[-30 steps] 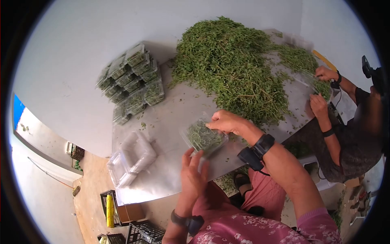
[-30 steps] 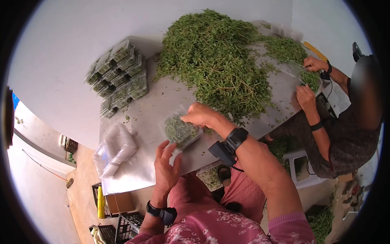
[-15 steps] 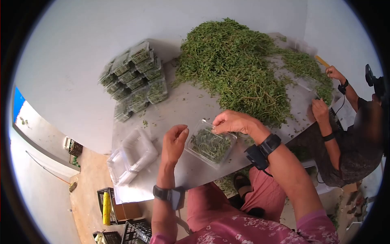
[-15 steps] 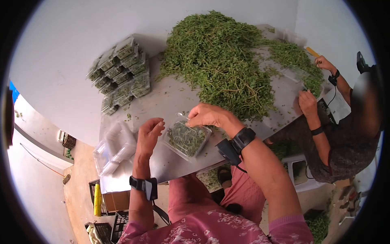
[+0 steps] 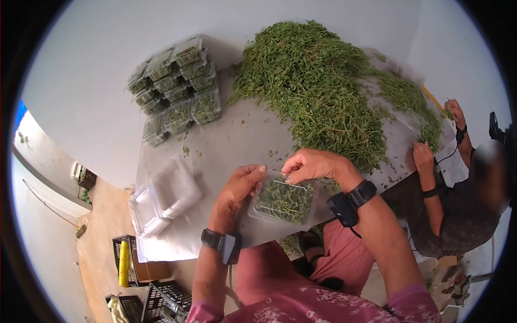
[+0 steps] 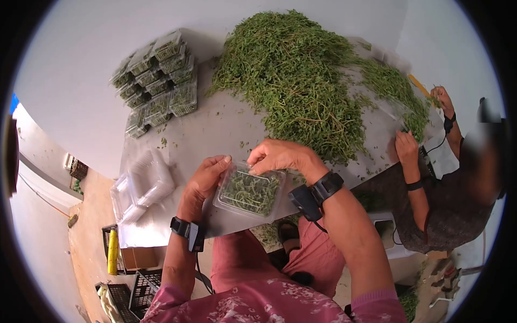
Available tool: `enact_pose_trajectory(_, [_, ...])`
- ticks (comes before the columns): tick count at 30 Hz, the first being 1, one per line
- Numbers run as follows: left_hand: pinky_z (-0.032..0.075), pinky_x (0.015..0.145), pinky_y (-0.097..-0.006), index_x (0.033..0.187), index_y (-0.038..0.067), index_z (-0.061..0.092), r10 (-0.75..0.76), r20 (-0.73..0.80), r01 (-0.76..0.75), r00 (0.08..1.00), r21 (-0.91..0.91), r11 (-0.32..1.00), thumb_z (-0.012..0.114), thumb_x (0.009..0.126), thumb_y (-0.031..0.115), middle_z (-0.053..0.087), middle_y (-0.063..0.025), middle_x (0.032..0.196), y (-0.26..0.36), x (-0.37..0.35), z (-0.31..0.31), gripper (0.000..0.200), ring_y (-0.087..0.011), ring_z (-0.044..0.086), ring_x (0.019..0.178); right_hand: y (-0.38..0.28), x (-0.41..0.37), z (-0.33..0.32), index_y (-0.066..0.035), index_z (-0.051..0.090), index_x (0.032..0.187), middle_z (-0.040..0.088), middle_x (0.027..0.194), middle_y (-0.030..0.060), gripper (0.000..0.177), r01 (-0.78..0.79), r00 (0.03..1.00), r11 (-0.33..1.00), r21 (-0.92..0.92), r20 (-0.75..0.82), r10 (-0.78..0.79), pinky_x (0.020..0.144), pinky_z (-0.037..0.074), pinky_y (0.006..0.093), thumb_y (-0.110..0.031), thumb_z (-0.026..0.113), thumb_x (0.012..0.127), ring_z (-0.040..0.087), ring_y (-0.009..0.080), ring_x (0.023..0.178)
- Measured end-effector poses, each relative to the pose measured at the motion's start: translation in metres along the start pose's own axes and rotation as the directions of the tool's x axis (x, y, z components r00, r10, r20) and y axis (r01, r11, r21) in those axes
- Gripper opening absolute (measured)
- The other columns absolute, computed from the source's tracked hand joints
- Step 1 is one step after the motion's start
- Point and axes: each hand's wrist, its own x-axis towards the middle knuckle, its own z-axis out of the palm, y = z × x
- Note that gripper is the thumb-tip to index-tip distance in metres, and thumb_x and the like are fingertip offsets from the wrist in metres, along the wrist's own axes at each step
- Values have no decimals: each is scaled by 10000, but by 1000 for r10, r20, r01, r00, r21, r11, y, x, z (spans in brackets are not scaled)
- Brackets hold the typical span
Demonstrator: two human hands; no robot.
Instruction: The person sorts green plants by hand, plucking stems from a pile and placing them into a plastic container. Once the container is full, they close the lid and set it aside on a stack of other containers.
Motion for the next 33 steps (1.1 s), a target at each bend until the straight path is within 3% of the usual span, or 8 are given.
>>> enact_pose_trajectory(5, [347,469,-201,738,80,598,66,-1,-65,998,-78,995,635,920,250,532,40,614,-4,-2,0,252,-54,459,511,-8,0,1,14,658,1105,638,861,12,401,-63,997,997,34,42,62,699,460,249,-272,722,831,566,89,774])
enact_pose_trajectory(11, [347,455,-190,790,69,626,83,-66,-87,994,-76,993,605,936,200,541,45,622,-2,-5,-3,198,-40,456,499,-10,-9,2,23,657,1067,653,864,24,394,-26,984,995,92,-171,41,675,474,266,-304,689,850,587,103,773])
enact_pose_trajectory(14, [354,456,-193,784,67,628,123,-168,-141,978,-102,985,606,932,199,539,40,619,-4,-6,-13,199,-41,460,501,-7,-14,-3,14,663,1035,642,835,21,377,-142,942,983,113,-289,170,635,471,251,-329,663,878,583,94,748])
enact_pose_trajectory(17, [352,455,-198,777,65,623,121,-237,-147,964,-97,984,602,932,199,534,37,615,-3,-6,-19,207,-47,459,498,0,-12,-6,1,671,997,632,811,22,354,-244,926,958,153,-258,277,578,466,231,-338,637,900,584,87,707])
enact_pose_trajectory(23, [339,443,-208,736,77,586,116,-246,-131,962,-45,990,613,919,222,529,25,605,-2,-8,-20,235,-62,464,498,-2,-10,-2,3,667,949,636,783,32,310,-302,891,927,220,-279,357,503,450,221,-302,634,905,589,88,635])
enact_pose_trajectory(29, [345,446,-207,708,83,573,83,-236,-80,968,25,997,604,929,216,508,38,581,1,-7,-17,259,-61,461,481,8,-4,0,4,652,908,640,752,27,203,-291,894,936,198,-291,340,483,430,222,-196,626,883,590,81,617])
enact_pose_trajectory(33, [348,448,-209,710,85,573,79,-238,-74,968,30,997,600,930,213,509,39,584,0,-7,-17,256,-59,464,485,6,-3,1,34,638,975,640,770,44,208,-283,894,939,193,-302,332,518,445,216,-153,609,887,585,83,631])
